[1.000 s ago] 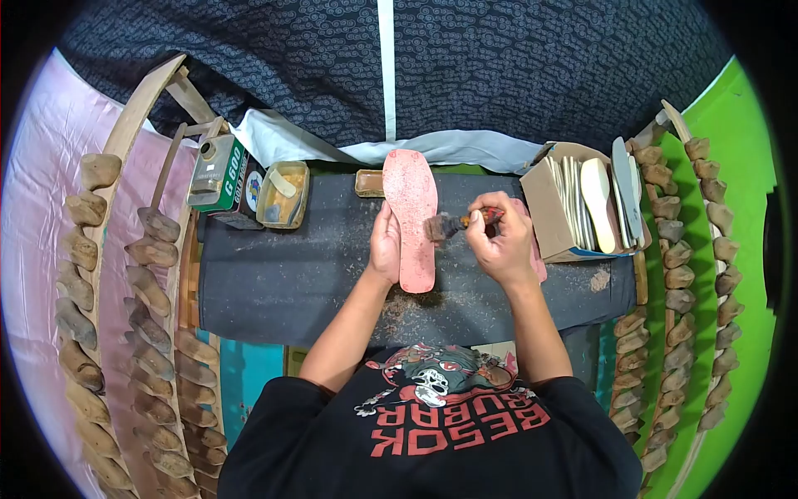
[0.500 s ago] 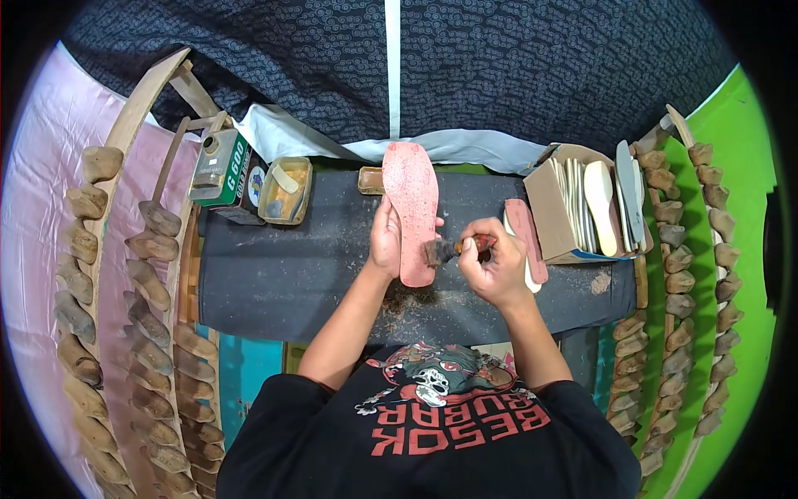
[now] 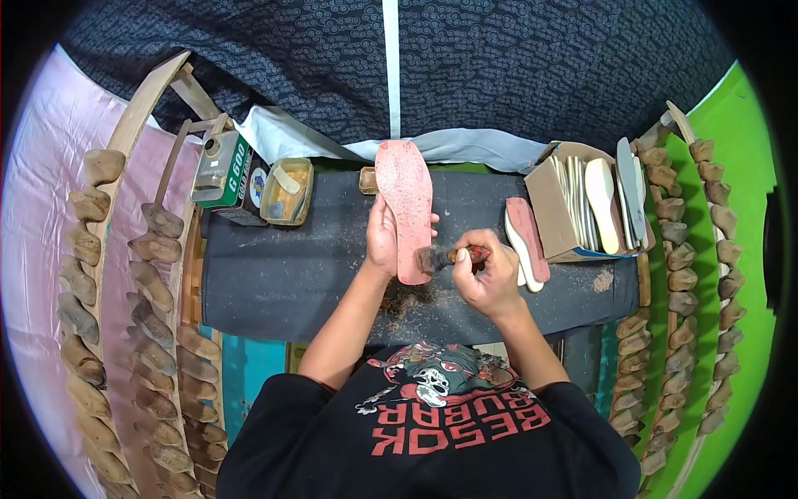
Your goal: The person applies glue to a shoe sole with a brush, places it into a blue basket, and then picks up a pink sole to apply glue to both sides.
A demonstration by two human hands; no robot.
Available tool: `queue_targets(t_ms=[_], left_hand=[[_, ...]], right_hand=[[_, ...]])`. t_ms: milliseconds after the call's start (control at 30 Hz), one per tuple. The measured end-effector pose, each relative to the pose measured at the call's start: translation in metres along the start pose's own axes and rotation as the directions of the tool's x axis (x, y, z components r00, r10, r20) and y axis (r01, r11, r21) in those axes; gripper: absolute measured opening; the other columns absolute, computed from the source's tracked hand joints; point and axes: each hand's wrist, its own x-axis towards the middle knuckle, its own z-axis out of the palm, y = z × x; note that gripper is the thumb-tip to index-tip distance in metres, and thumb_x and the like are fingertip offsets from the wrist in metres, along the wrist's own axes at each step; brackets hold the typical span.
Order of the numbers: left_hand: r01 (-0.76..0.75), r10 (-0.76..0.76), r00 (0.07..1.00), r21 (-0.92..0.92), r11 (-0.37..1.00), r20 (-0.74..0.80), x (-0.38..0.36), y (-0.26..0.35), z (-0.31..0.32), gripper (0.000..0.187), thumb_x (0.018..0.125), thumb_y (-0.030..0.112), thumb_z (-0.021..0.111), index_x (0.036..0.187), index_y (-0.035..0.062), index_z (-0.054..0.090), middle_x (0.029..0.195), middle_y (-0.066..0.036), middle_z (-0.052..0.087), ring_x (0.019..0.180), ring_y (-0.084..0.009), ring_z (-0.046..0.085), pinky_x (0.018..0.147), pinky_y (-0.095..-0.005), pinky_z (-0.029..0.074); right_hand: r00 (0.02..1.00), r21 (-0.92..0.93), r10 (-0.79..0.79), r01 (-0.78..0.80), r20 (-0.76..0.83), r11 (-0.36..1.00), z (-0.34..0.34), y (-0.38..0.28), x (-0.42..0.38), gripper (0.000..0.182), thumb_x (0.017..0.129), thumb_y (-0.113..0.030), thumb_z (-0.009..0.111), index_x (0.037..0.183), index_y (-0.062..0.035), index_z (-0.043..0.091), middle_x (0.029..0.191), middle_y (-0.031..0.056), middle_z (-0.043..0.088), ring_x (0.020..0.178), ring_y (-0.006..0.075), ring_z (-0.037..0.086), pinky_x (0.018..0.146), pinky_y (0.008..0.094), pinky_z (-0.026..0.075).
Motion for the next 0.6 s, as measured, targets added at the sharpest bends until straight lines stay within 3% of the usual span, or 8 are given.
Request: queue_targets(t_ms=[67,167,233,367,433,500,567,600], left_hand=[[0.018,-0.019,0.999,0.019,1.000,0.037,-0.001,-0.001,0.002,0.061,0.106,0.051,0.023,0.137,0.0074,0.051,0.118,-0.011,0.067,0.096,-0.0257,0.068,0.076,-0.0412,0.060],[0.006,-0.015,0.996,-0.096,0.995,-0.093,0.001,-0.007,0.015,0.060,0.106,0.051,0.023,0.139,0.0085,0.050,0.122,-0.009,0.066,0.099,-0.0241,0.068,0.076,-0.0411,0.060],[0.027,-0.026,0.999,-0.016,1.000,0.037,-0.002,-0.009,0.012,0.060,0.106,0.051,0.023,0.139,0.0092,0.050,0.123,-0.009,0.065,0.100,-0.0239,0.067,0.076,-0.0411,0.059],[-0.003,-0.002,0.997,-0.064,0.998,-0.076,-0.001,-0.010,0.013,0.060,0.106,0.051,0.024,0.139,0.0092,0.051,0.121,-0.009,0.066,0.100,-0.0252,0.067,0.075,-0.0411,0.059],[0.021,-0.021,1.000,-0.044,0.999,-0.006,-0.001,-0.004,-0.001,0.061,0.106,0.052,0.024,0.138,0.0089,0.051,0.120,-0.010,0.066,0.100,-0.0256,0.067,0.076,-0.0410,0.059],[0.050,-0.048,0.997,-0.019,0.999,0.067,-0.001,-0.004,-0.004,0.061,0.106,0.053,0.024,0.137,0.0086,0.052,0.119,-0.011,0.066,0.099,-0.0261,0.068,0.076,-0.0409,0.059],[0.016,-0.023,0.996,-0.076,0.997,-0.085,-0.001,-0.010,0.004,0.062,0.105,0.053,0.024,0.136,0.0070,0.053,0.117,-0.012,0.067,0.097,-0.0269,0.068,0.076,-0.0409,0.059],[0.022,-0.028,0.996,-0.075,0.997,-0.081,-0.002,-0.010,0.007,0.062,0.105,0.053,0.024,0.136,0.0070,0.053,0.117,-0.012,0.067,0.097,-0.0269,0.068,0.076,-0.0409,0.059]], right_hand=[[0.999,-0.006,0.040,-0.040,-0.006,0.999,-0.002,-0.003,0.003,0.010,0.085,-0.005,0.066,0.093,-0.0030,0.059,0.067,0.0061,0.060,0.052,0.0148,0.059,0.051,0.0294,0.048],[0.991,-0.083,-0.002,-0.009,-0.130,0.997,-0.001,0.007,0.021,0.009,0.089,-0.003,0.063,0.097,-0.0018,0.058,0.068,0.0060,0.060,0.054,0.0151,0.058,0.052,0.0297,0.047],[0.975,-0.047,-0.019,0.009,-0.221,0.999,0.005,0.014,0.027,0.009,0.090,-0.003,0.062,0.098,-0.0018,0.057,0.069,0.0060,0.060,0.055,0.0159,0.058,0.053,0.0306,0.048],[0.993,0.022,0.032,-0.030,-0.113,0.999,0.007,0.003,0.009,0.010,0.089,-0.004,0.063,0.097,-0.0017,0.057,0.072,0.0071,0.062,0.056,0.0171,0.061,0.055,0.0308,0.050],[1.000,-0.003,0.012,-0.012,-0.019,1.000,0.006,0.000,-0.001,0.011,0.089,-0.004,0.063,0.098,-0.0014,0.057,0.073,0.0077,0.063,0.058,0.0165,0.063,0.055,0.0301,0.050],[1.000,0.016,-0.016,0.016,-0.014,1.000,0.006,-0.001,0.002,0.011,0.090,-0.005,0.063,0.099,-0.0011,0.058,0.073,0.0080,0.063,0.058,0.0158,0.063,0.055,0.0303,0.050],[0.996,-0.015,0.064,-0.065,-0.068,0.998,0.004,0.003,0.008,0.010,0.090,-0.005,0.062,0.099,-0.0010,0.058,0.073,0.0082,0.063,0.058,0.0160,0.062,0.055,0.0303,0.050],[0.988,-0.035,-0.027,0.021,-0.151,0.999,0.007,0.009,0.017,0.010,0.091,-0.004,0.061,0.100,-0.0007,0.057,0.073,0.0083,0.063,0.058,0.0165,0.062,0.055,0.0304,0.050]])
